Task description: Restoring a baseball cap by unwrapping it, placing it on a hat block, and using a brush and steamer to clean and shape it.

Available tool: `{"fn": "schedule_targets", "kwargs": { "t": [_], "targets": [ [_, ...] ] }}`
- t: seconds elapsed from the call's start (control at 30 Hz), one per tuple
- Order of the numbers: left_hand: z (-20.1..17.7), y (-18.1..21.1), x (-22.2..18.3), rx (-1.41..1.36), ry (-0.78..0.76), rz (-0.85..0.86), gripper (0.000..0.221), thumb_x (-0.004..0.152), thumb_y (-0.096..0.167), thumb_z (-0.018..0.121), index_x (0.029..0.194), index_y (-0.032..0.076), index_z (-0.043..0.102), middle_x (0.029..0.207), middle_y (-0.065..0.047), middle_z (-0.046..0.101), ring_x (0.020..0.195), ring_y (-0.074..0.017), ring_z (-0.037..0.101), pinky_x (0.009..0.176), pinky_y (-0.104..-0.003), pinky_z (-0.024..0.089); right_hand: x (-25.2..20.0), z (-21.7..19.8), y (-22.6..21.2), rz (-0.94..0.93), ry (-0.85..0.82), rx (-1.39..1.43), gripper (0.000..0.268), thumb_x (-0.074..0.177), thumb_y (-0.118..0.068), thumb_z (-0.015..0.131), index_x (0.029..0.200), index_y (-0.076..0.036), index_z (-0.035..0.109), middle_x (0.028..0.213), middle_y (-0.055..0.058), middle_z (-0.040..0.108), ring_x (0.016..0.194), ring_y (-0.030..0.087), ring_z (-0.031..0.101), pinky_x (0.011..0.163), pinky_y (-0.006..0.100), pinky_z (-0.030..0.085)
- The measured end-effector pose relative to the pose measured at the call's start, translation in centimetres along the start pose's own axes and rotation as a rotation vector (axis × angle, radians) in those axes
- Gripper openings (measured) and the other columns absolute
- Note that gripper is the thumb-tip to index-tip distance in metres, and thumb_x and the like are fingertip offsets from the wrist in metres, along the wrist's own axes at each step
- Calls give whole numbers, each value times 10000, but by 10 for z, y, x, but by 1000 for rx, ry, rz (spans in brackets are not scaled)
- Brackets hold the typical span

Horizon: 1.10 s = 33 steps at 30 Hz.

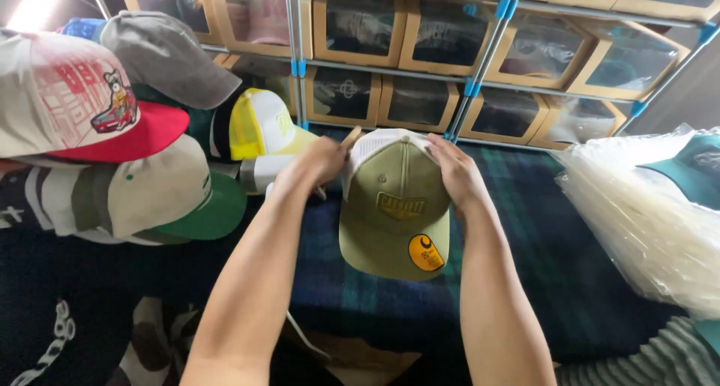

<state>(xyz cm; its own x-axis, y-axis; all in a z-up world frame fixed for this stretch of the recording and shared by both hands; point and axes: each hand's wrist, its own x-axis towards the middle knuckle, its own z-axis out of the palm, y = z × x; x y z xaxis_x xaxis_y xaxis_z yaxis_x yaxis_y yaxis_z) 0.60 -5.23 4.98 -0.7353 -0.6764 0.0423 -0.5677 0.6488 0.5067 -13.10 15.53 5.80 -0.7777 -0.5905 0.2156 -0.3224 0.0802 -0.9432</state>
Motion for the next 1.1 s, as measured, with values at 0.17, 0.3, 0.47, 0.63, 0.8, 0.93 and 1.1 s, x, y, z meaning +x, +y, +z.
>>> {"fn": "schedule_targets", "kwargs": {
  "t": [0.17,0.3,0.47,0.63,0.8,0.93,1.1],
  "targets": [
    [20,-25,-51,118,54,86,491,993,307,419,1135,-36,740,1087,-286,744,1120,-450,686,1016,-537,529,1,-8,-12,19,-53,-84,477,949,-445,613,1369,-223,661,1451,115,604,1426,289,477,1192,451,360],
    [23,-36,-48,-285,236,23,513,1037,477,442,1507,290,521,1360,-143,663,1314,-345,578,1118,-500,450,8,-4,-8,58,-120,-168,535,938,-517,596,1392,-239,652,1480,53,591,1445,273,459,1225,441,311],
    [53,-40,-65,-314,270,48,471,1049,369,429,1466,203,574,1227,-163,722,1170,-366,662,995,-509,541,15,-3,-6,76,-129,-212,560,949,-579,556,1408,-269,638,1474,24,592,1441,247,460,1225,445,304],
    [29,-25,-101,-261,267,-42,502,1038,439,442,1497,259,538,1165,-224,734,1132,-417,674,974,-518,552,-2,0,-33,91,-116,-205,555,953,-564,532,1407,-268,647,1469,30,599,1432,253,472,1218,443,322],
    [13,17,-76,-350,265,261,460,1072,316,438,1461,113,579,1378,-204,648,1253,-433,611,1049,-550,492,-31,9,-57,187,-99,-195,576,948,-615,499,1428,-321,621,1500,1,570,1453,221,443,1233,452,298],
    [56,-66,12,-114,179,112,459,1071,425,375,1309,176,679,1143,-201,746,1140,-415,679,987,-561,539,-15,0,-38,167,-66,-131,590,947,-555,502,1430,-239,623,1535,46,539,1486,256,401,1256,440,256],
    [-27,10,-94,-191,219,160,423,1040,353,433,1409,206,579,1254,-233,692,1202,-478,617,1024,-611,502,29,-8,10,23,-161,-141,556,993,-515,425,1412,-217,634,1620,27,419,1530,246,307,1285,422,213]
  ]
}}
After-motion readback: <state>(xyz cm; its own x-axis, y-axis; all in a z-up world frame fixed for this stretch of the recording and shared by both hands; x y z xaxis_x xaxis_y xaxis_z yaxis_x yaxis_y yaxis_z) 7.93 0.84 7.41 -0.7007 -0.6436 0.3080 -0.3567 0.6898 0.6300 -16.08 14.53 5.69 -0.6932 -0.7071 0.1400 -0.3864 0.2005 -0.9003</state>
